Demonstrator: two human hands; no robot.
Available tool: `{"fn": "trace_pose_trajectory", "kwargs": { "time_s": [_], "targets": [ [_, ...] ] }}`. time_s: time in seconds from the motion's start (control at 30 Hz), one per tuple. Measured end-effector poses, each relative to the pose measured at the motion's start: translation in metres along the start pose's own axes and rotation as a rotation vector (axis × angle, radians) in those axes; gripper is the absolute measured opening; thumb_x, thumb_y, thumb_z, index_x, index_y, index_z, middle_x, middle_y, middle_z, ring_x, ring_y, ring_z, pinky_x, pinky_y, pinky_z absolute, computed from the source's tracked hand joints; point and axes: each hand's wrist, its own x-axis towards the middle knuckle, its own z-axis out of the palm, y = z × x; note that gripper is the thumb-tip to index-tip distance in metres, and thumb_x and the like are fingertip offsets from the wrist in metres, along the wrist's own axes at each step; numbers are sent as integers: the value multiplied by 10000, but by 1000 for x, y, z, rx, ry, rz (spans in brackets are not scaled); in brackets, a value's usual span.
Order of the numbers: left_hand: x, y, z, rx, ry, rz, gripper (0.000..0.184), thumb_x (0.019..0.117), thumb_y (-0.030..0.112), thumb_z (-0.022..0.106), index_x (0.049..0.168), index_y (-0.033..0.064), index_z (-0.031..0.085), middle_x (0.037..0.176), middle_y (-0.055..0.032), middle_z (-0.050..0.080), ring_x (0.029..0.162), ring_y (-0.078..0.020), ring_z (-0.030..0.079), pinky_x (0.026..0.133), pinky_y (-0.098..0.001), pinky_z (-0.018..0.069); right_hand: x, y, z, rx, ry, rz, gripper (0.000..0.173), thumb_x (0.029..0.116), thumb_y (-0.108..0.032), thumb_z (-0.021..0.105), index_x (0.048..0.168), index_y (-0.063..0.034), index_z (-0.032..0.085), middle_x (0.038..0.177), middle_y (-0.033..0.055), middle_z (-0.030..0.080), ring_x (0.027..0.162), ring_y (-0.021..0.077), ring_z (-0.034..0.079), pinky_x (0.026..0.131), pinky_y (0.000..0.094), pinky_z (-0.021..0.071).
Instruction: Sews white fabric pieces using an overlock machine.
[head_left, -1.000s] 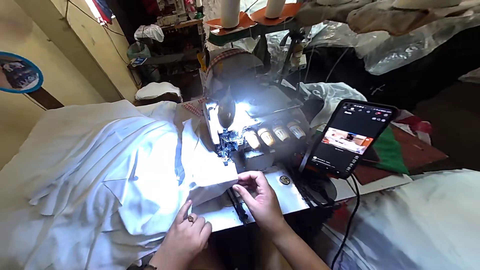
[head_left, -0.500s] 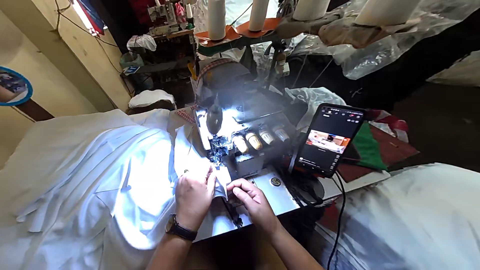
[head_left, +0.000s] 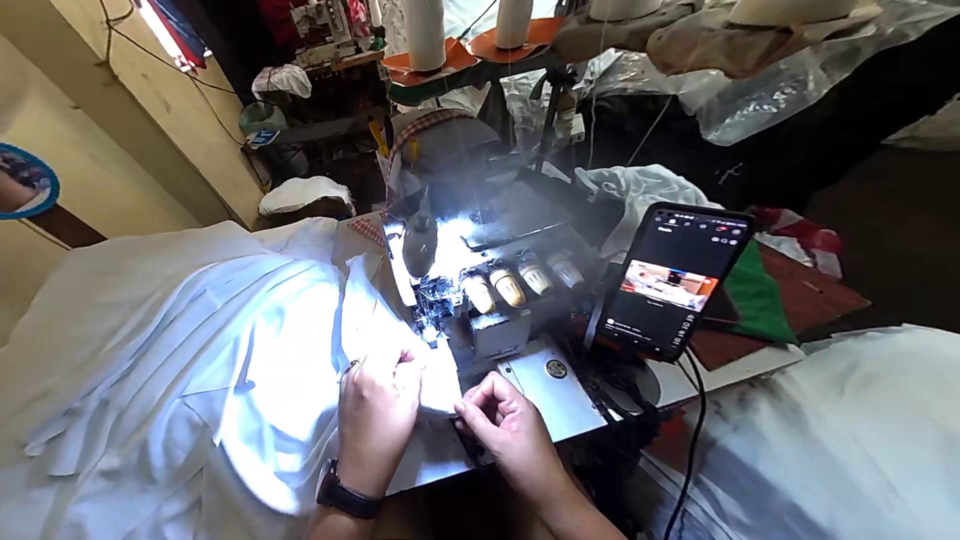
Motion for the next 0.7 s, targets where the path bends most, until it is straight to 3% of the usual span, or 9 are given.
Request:
{"fn": "trace_pose_trajectory", "kwargs": {
  "time_s": [0.1,0.2,0.3,0.37,0.47,0.57,0.7],
  "targets": [
    [4,3,0,27,-1,-22,149,907,291,640,866,194,745,787,75,699,775,-96,683,736,-393,565,-1,0,3,24,31,-36,142,862,-34,731,915,-56,602,791,3,685,659,90,680,608,251,606],
    [16,5,0,24,-46,-80,140,907,243,620,847,164,718,762,11,672,773,-177,675,746,-464,554,12,-2,5,-31,35,-156,219,864,-29,729,992,-48,552,812,6,668,677,84,665,610,237,592],
    [24,1,4,26,-54,-76,139,931,243,632,867,149,713,811,-18,668,813,-214,673,750,-494,548,22,-1,2,-262,40,-392,108,903,-81,678,997,-45,717,912,5,704,773,8,663,694,158,579],
    [24,0,6,36,-60,-81,139,941,260,627,937,155,719,897,-21,695,874,-219,684,794,-508,547,24,-1,-1,-413,28,-489,167,940,-129,643,1018,-110,788,890,-13,678,784,-3,631,695,143,551],
    [26,-1,6,71,-98,-88,250,964,310,607,1103,161,751,1063,-41,736,1007,-244,703,880,-535,551,24,-1,-2,-535,33,-556,210,940,-141,607,1033,-141,795,846,-11,655,749,17,614,664,157,536],
    [45,-2,8,109,-181,-103,223,992,301,616,1048,108,714,1015,-95,695,980,-290,678,874,-545,525,26,-7,-1,-600,35,-575,232,922,-131,591,1018,-134,802,834,-11,657,736,30,617,649,175,538],
    [88,3,5,235,-292,-194,208,1007,150,567,1147,38,673,1132,-155,700,1069,-337,678,936,-544,517,28,-12,2,-612,31,-561,221,907,-132,587,977,-123,796,809,-13,637,704,19,593,632,163,519]
  ]
}}
